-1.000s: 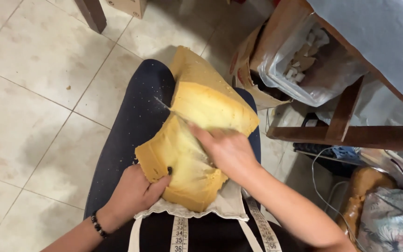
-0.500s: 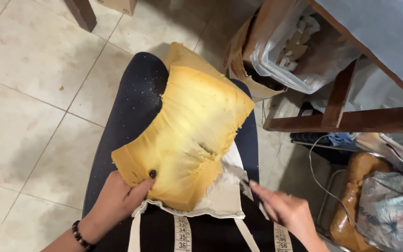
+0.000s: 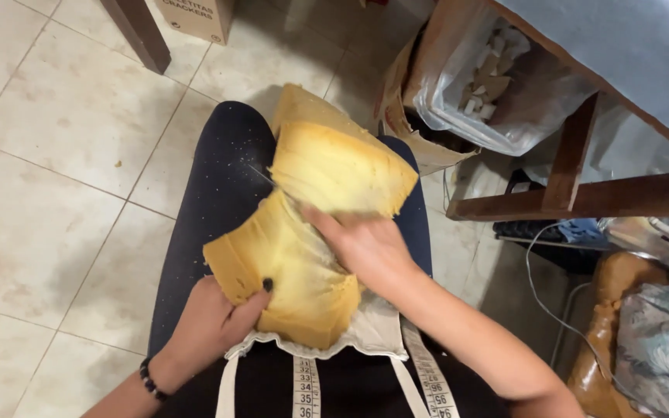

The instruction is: Cutting and shaping yellow foam pieces using a knife in a workshop environment.

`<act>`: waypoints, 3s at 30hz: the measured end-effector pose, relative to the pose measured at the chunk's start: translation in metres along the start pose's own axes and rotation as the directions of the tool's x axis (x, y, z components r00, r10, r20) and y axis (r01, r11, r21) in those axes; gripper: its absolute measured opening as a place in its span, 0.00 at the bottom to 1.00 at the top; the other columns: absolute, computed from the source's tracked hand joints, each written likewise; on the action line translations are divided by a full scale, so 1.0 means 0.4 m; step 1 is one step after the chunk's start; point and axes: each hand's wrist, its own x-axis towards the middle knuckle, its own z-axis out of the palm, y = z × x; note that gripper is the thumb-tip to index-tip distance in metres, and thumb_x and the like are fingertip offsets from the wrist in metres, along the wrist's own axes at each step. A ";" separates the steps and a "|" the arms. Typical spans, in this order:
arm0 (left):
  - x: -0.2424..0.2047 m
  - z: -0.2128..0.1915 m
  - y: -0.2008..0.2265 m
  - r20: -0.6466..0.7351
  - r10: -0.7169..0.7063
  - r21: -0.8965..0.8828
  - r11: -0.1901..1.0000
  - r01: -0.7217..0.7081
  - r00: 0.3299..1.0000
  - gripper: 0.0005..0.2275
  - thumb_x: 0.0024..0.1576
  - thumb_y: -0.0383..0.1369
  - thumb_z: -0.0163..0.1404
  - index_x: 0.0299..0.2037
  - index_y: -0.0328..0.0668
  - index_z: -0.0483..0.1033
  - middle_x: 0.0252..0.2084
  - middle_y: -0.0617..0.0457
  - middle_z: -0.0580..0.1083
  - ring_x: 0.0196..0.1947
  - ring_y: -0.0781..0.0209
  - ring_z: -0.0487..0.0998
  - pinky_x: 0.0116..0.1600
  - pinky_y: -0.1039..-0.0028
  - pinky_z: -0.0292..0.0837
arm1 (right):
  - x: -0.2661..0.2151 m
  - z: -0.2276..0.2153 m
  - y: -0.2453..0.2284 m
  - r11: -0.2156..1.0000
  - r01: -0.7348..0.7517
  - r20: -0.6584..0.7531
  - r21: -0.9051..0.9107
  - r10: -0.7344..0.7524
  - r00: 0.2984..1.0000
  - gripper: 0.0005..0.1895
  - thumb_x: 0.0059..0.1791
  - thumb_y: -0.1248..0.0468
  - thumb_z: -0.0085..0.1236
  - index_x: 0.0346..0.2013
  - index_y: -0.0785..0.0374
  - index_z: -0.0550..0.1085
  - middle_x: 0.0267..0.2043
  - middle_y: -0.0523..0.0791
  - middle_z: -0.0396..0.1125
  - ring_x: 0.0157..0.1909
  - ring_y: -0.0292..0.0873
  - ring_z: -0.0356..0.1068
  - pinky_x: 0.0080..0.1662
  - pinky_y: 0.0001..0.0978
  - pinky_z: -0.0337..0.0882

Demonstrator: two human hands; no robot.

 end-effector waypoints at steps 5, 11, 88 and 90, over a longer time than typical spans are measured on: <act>-0.042 -0.007 -0.028 0.088 -0.001 -0.098 0.995 0.009 0.996 0.16 0.59 0.41 0.49 0.19 0.49 0.65 0.13 0.62 0.68 0.13 0.67 0.70 0.23 0.72 0.58 | -0.292 -0.038 0.008 0.983 -0.160 0.264 0.089 0.131 0.956 0.21 0.53 0.52 0.57 0.59 0.46 0.67 0.19 0.39 0.59 0.18 0.38 0.61 0.18 0.37 0.59; -0.083 -0.005 -0.050 0.052 0.017 0.005 1.000 -0.017 0.999 0.17 0.59 0.43 0.49 0.20 0.47 0.65 0.17 0.59 0.70 0.17 0.65 0.72 0.27 0.70 0.61 | -0.512 -0.111 0.006 0.947 -0.300 0.487 0.114 0.209 0.848 0.43 0.45 0.67 0.49 0.73 0.34 0.55 0.18 0.37 0.47 0.17 0.37 0.50 0.22 0.34 0.57; 0.083 -0.181 0.223 0.047 -0.549 -0.573 0.669 0.473 0.834 0.16 0.55 0.30 0.47 0.52 0.31 0.76 0.47 0.46 0.78 0.47 0.53 0.78 0.48 0.64 0.73 | -0.244 -0.053 -0.041 0.801 -0.413 0.419 0.434 0.227 0.879 0.32 0.49 0.72 0.44 0.69 0.51 0.59 0.63 0.63 0.60 0.16 0.48 0.64 0.17 0.41 0.69; 0.078 -0.183 0.212 0.033 -0.550 -0.608 0.652 0.454 0.835 0.17 0.55 0.30 0.47 0.54 0.31 0.76 0.49 0.46 0.78 0.49 0.53 0.77 0.50 0.64 0.73 | -0.309 -0.046 -0.022 0.837 -0.295 0.321 0.461 0.152 0.935 0.41 0.44 0.79 0.46 0.70 0.47 0.58 0.67 0.64 0.58 0.06 0.30 0.54 0.06 0.20 0.60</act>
